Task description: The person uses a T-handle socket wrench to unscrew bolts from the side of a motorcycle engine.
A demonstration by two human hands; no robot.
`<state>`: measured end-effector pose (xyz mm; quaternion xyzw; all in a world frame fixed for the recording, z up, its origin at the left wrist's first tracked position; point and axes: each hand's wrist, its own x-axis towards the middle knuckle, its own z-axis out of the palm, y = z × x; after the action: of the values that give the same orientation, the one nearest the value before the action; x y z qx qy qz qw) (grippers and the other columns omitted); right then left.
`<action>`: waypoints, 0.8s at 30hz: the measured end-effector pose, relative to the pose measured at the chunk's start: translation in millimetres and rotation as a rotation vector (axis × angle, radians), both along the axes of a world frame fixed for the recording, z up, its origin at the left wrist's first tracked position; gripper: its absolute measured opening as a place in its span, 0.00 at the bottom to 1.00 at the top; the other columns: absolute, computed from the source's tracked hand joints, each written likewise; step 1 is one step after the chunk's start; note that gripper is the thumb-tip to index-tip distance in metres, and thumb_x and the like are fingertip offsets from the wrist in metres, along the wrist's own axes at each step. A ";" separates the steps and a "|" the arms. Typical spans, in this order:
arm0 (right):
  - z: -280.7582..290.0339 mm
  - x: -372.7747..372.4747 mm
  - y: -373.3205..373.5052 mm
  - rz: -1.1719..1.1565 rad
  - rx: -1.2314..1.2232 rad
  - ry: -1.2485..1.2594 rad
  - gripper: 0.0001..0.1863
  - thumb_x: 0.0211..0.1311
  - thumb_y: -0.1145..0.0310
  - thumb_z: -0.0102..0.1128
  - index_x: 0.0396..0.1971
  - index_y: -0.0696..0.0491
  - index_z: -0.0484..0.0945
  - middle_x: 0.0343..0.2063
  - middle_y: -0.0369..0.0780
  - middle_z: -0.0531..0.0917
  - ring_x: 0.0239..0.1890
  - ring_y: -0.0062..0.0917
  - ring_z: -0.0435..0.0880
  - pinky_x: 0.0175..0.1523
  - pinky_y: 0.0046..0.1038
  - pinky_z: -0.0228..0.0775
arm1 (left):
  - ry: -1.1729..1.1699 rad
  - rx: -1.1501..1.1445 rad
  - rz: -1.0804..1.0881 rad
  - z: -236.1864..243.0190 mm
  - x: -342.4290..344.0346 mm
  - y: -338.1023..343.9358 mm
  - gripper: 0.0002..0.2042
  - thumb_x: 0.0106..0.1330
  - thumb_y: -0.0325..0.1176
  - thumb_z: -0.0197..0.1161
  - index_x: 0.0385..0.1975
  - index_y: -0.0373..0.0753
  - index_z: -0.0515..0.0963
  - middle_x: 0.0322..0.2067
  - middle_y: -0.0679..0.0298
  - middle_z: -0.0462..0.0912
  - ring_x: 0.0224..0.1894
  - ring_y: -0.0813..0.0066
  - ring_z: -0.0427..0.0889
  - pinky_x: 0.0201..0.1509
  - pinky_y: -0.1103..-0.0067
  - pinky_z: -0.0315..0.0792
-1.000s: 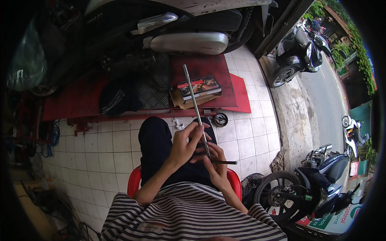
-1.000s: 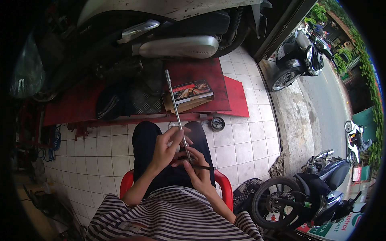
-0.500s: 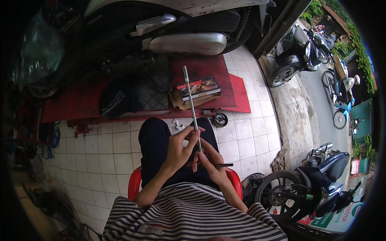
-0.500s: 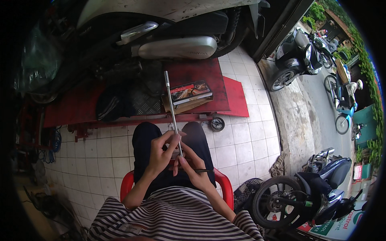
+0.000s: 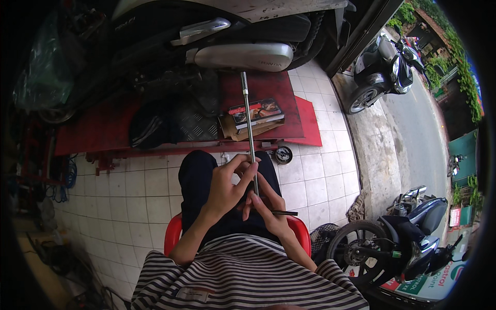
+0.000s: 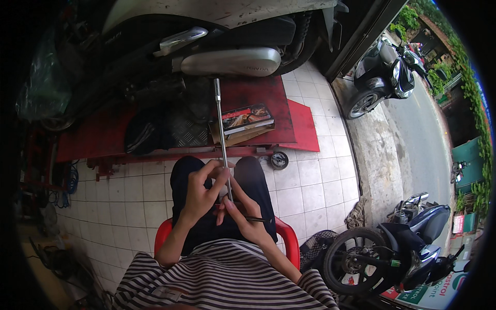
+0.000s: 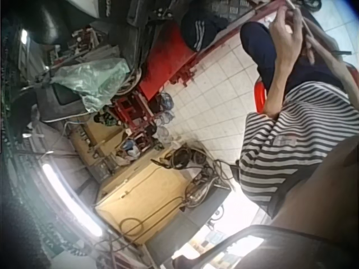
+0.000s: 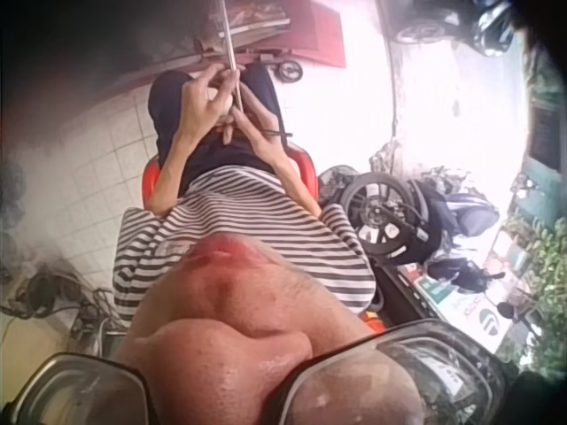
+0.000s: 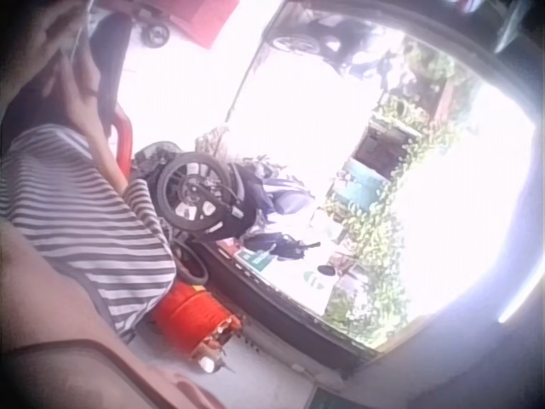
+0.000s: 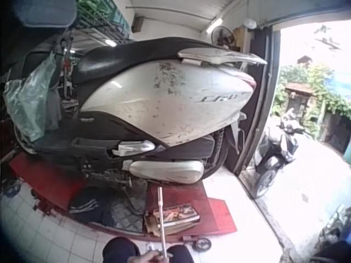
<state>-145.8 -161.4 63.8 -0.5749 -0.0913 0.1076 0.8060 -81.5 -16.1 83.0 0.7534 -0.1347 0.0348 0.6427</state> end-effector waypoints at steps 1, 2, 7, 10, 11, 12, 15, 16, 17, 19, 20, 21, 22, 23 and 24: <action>-1.8 0.2 -0.4 -0.010 -0.028 -0.029 0.31 0.76 0.73 0.45 0.74 0.58 0.48 0.36 0.42 0.76 0.29 0.23 0.83 0.45 0.28 0.78 | -0.019 0.002 0.014 0.1 0.9 -0.7 0.10 0.69 0.35 0.62 0.41 0.34 0.81 0.25 0.60 0.84 0.26 0.76 0.85 0.31 0.80 0.74; -0.6 0.7 -0.5 -0.011 -0.012 -0.021 0.30 0.76 0.73 0.45 0.74 0.59 0.49 0.37 0.42 0.76 0.29 0.23 0.83 0.45 0.28 0.78 | -0.037 0.004 0.027 0.2 2.8 -1.4 0.10 0.69 0.34 0.63 0.41 0.34 0.80 0.25 0.60 0.85 0.26 0.76 0.85 0.31 0.80 0.75; 2.4 2.3 3.1 -0.035 0.034 0.028 0.30 0.76 0.73 0.45 0.73 0.59 0.49 0.36 0.42 0.75 0.28 0.23 0.82 0.48 0.29 0.79 | -0.051 0.023 0.036 -3.4 7.7 1.3 0.09 0.67 0.33 0.66 0.38 0.33 0.80 0.26 0.61 0.85 0.28 0.77 0.85 0.33 0.81 0.75; 0.3 3.1 3.7 -0.045 0.007 -0.007 0.30 0.76 0.72 0.45 0.73 0.60 0.49 0.36 0.42 0.75 0.28 0.23 0.82 0.49 0.29 0.79 | -0.026 0.028 0.044 1.5 6.9 2.5 0.08 0.66 0.31 0.66 0.36 0.32 0.79 0.26 0.61 0.85 0.30 0.79 0.85 0.36 0.82 0.74; -0.1 3.6 3.8 -0.042 -0.006 -0.012 0.30 0.76 0.72 0.45 0.73 0.60 0.49 0.36 0.42 0.75 0.28 0.24 0.82 0.49 0.29 0.79 | -0.021 0.030 0.049 2.8 6.2 2.8 0.08 0.66 0.31 0.66 0.37 0.32 0.79 0.27 0.61 0.85 0.30 0.80 0.85 0.36 0.82 0.74; -0.1 4.2 3.8 -0.041 -0.020 -0.018 0.29 0.77 0.72 0.45 0.73 0.60 0.49 0.36 0.42 0.75 0.28 0.24 0.82 0.48 0.29 0.79 | -0.016 0.032 0.051 4.1 5.9 2.9 0.08 0.66 0.31 0.66 0.37 0.32 0.79 0.27 0.61 0.85 0.30 0.80 0.85 0.36 0.82 0.74; 2.3 4.6 5.5 -0.039 -0.016 -0.006 0.29 0.77 0.72 0.45 0.72 0.61 0.49 0.36 0.42 0.75 0.28 0.24 0.82 0.48 0.30 0.79 | -0.061 0.052 0.063 10.4 5.2 6.9 0.07 0.66 0.30 0.66 0.37 0.32 0.79 0.28 0.62 0.85 0.31 0.80 0.85 0.37 0.83 0.74; 3.3 4.5 6.4 -0.039 -0.008 0.003 0.29 0.77 0.72 0.44 0.72 0.62 0.49 0.36 0.42 0.75 0.28 0.25 0.82 0.47 0.30 0.79 | -0.102 0.067 0.100 16.6 5.2 11.3 0.07 0.66 0.29 0.66 0.37 0.32 0.79 0.29 0.62 0.85 0.32 0.80 0.85 0.38 0.83 0.75; 3.7 4.8 7.6 -0.037 -0.004 -0.001 0.29 0.77 0.72 0.44 0.72 0.62 0.49 0.36 0.42 0.75 0.28 0.25 0.82 0.47 0.29 0.78 | -0.144 0.083 0.136 25.4 5.6 19.3 0.06 0.67 0.28 0.65 0.38 0.32 0.79 0.29 0.61 0.85 0.32 0.80 0.84 0.38 0.83 0.75; 2.6 5.0 4.2 -0.062 -0.010 -0.005 0.29 0.77 0.72 0.44 0.72 0.62 0.49 0.36 0.42 0.75 0.29 0.25 0.82 0.45 0.29 0.78 | -0.275 -0.070 0.274 40.5 9.7 30.1 0.06 0.67 0.26 0.64 0.40 0.31 0.79 0.27 0.60 0.83 0.30 0.77 0.84 0.36 0.82 0.76; 1.6 6.6 1.1 -0.064 -0.001 -0.007 0.30 0.77 0.72 0.44 0.72 0.62 0.48 0.36 0.42 0.75 0.29 0.26 0.82 0.45 0.29 0.77 | -0.389 -0.262 0.369 54.7 5.7 38.9 0.06 0.68 0.23 0.62 0.42 0.29 0.77 0.26 0.59 0.81 0.28 0.76 0.82 0.36 0.83 0.76; -1.9 7.7 -5.6 -0.085 0.004 -0.002 0.30 0.77 0.72 0.44 0.73 0.62 0.48 0.36 0.42 0.75 0.29 0.26 0.82 0.44 0.28 0.77 | -0.618 -0.383 0.395 76.7 6.5 48.7 0.06 0.72 0.23 0.55 0.43 0.27 0.74 0.26 0.57 0.79 0.26 0.73 0.80 0.36 0.78 0.77; 7.2 10.1 -1.6 -0.056 0.024 -0.009 0.30 0.77 0.72 0.44 0.73 0.62 0.48 0.36 0.42 0.75 0.30 0.26 0.82 0.43 0.28 0.77 | -0.826 -0.456 0.434 112.5 -1.9 67.6 0.06 0.72 0.23 0.55 0.43 0.27 0.74 0.26 0.57 0.79 0.27 0.73 0.80 0.36 0.78 0.77; 8.8 12.2 4.9 -0.021 0.044 -0.018 0.30 0.77 0.72 0.44 0.73 0.62 0.47 0.36 0.42 0.75 0.30 0.26 0.82 0.43 0.28 0.77 | -1.037 -0.481 0.454 142.1 -18.5 87.1 0.06 0.72 0.23 0.55 0.43 0.27 0.74 0.27 0.57 0.79 0.27 0.73 0.79 0.37 0.78 0.76; 5.9 11.9 5.4 -0.025 0.046 -0.016 0.30 0.77 0.72 0.44 0.73 0.62 0.47 0.37 0.42 0.75 0.30 0.26 0.82 0.43 0.28 0.77 | -1.199 -0.492 0.400 161.5 -26.3 97.0 0.06 0.72 0.23 0.55 0.42 0.27 0.74 0.27 0.57 0.79 0.27 0.73 0.79 0.37 0.78 0.76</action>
<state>-133.9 -156.0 69.7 -0.5581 -0.0932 0.0909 0.8195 -107.8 80.9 244.4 0.4460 -0.3140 0.5944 0.5909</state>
